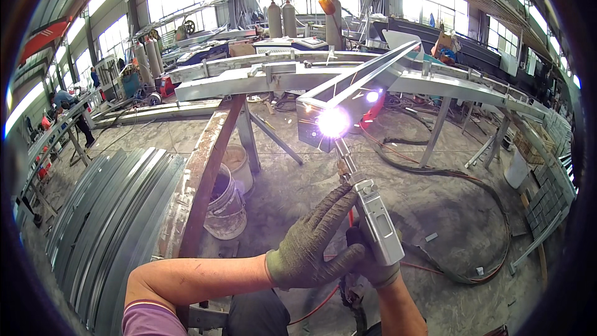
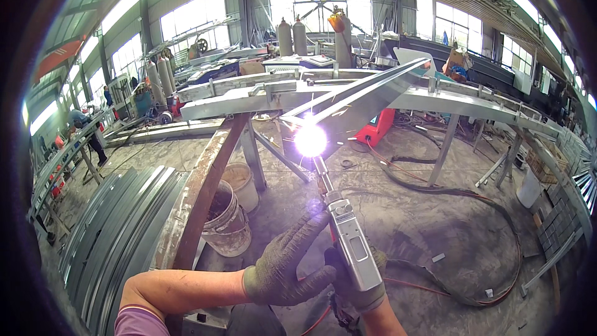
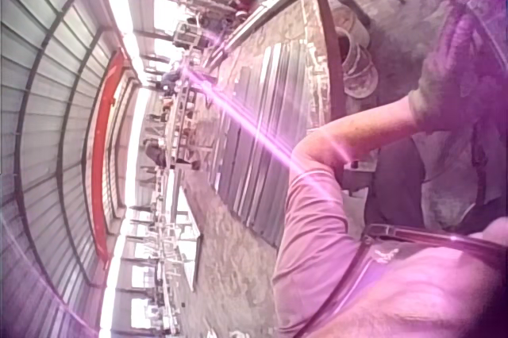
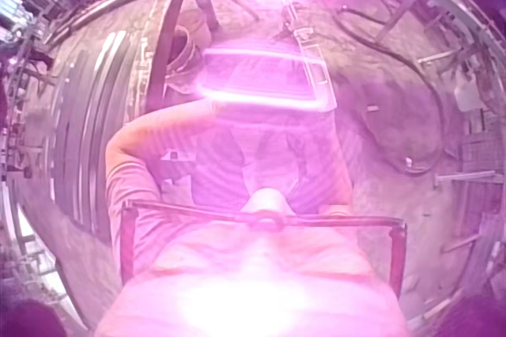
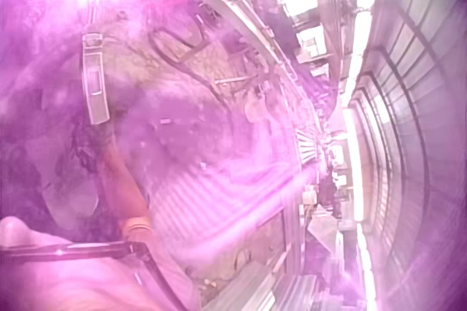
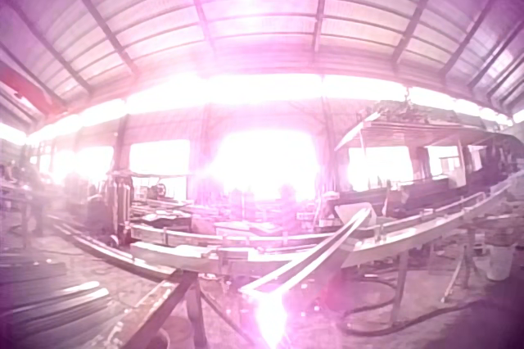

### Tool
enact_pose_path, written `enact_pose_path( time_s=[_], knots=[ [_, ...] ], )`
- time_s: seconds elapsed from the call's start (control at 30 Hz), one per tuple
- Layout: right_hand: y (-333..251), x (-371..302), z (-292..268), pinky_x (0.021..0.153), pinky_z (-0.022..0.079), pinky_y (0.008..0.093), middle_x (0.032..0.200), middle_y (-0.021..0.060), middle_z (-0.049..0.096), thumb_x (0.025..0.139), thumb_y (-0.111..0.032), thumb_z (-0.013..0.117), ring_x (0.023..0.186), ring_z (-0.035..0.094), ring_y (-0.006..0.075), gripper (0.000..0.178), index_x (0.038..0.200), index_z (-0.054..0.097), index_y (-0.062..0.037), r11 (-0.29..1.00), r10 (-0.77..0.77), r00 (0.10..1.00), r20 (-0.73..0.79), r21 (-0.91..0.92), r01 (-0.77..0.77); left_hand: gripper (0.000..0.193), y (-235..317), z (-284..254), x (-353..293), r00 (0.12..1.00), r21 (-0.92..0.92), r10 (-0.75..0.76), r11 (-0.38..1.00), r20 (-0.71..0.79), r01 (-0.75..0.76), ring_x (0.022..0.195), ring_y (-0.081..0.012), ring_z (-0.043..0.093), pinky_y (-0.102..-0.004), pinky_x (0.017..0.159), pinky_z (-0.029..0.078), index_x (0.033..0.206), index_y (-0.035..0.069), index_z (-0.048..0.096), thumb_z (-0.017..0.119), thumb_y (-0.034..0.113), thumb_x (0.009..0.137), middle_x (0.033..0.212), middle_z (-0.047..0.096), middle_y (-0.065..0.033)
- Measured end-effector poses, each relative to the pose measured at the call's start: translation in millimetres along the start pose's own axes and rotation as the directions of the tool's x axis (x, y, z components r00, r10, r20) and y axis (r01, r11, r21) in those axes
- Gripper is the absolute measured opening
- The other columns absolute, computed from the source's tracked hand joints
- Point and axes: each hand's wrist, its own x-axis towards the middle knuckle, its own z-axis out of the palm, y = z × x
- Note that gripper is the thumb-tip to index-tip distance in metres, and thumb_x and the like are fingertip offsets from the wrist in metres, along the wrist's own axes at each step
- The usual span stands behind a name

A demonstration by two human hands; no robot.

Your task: The person welds rectangular metal frame pieces using a handheld welding torch. They repeatedly position the frame, weld seams, and reposition the frame to access different sides. The person wears gloves and works in a workshop with metal stock and equipment visible.

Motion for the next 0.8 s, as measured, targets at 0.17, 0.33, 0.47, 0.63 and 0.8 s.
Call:
enact_pose_path(
  time_s=[0.17,0.33,0.47,0.63,0.8],
  knots=[
    [-2.6,2.7,-2.9,0.069,0.054,0.0354,0.088,0.0037,0.067,0.081,-0.001,0.082,0.076,0.066,0.0188,0.018,0.094,0.069,-0.0042,0.998,0.044,0.998,0.049,-0.047,-0.042,0.085,-2.3,1.6,-0.7,1.000,-0.008,-0.005,1.000,-0.002,0.005,0.156,-0.0492,0.043,-0.0523,0.126,0.039,0.164,-0.007,0.036,0.076,0.033,0.101,0.166,0.042,-0.0330],
    [1.4,-2.5,2.2,0.067,0.054,0.0356,0.086,0.0037,0.067,0.082,-0.003,0.081,0.074,0.065,0.0190,0.016,0.091,0.069,-0.0048,0.998,0.061,0.998,-0.023,-0.024,-0.062,0.085,-1.3,1.6,-0.8,1.000,0.006,-0.008,1.000,-0.004,0.008,0.154,-0.0494,0.045,-0.0524,0.125,0.041,0.164,-0.007,0.037,0.076,0.034,0.101,0.165,0.043,-0.0331],
    [5.1,-2.4,0.2,0.069,0.055,0.0374,0.089,0.0047,0.068,0.081,-0.006,0.084,0.076,0.066,0.0216,0.019,0.092,0.069,-0.0056,0.992,-0.034,0.999,-0.007,-0.123,0.033,0.085,-1.9,2.4,-1.4,1.000,-0.004,-0.014,1.000,0.002,0.014,0.154,-0.0495,0.045,-0.0525,0.124,0.042,0.164,-0.007,0.038,0.077,0.034,0.101,0.165,0.043,-0.0330],
    [-0.6,-3.3,-1.8,0.073,0.056,0.0389,0.092,0.0049,0.069,0.077,-0.009,0.086,0.081,0.069,0.0242,0.023,0.095,0.071,-0.0060,0.997,0.046,0.999,0.011,-0.054,-0.045,0.086,-1.5,2.8,-1.1,0.999,0.045,0.020,0.999,-0.032,-0.019,0.143,-0.0495,0.056,-0.0515,0.116,0.049,0.162,-0.009,0.040,0.080,0.034,0.098,0.157,0.052,-0.0351],
    [-0.9,-6.3,-1.5,0.073,0.056,0.0371,0.092,0.0054,0.069,0.082,-0.007,0.084,0.081,0.069,0.0233,0.020,0.098,0.072,-0.0059,0.995,0.091,0.996,0.011,-0.045,-0.091,0.087,-3.2,4.1,-0.8,0.998,0.065,0.046,0.997,-0.051,-0.043,0.136,-0.0495,0.063,-0.0511,0.112,0.053,0.161,-0.010,0.042,0.081,0.034,0.097,0.152,0.056,-0.0360]
  ],
)
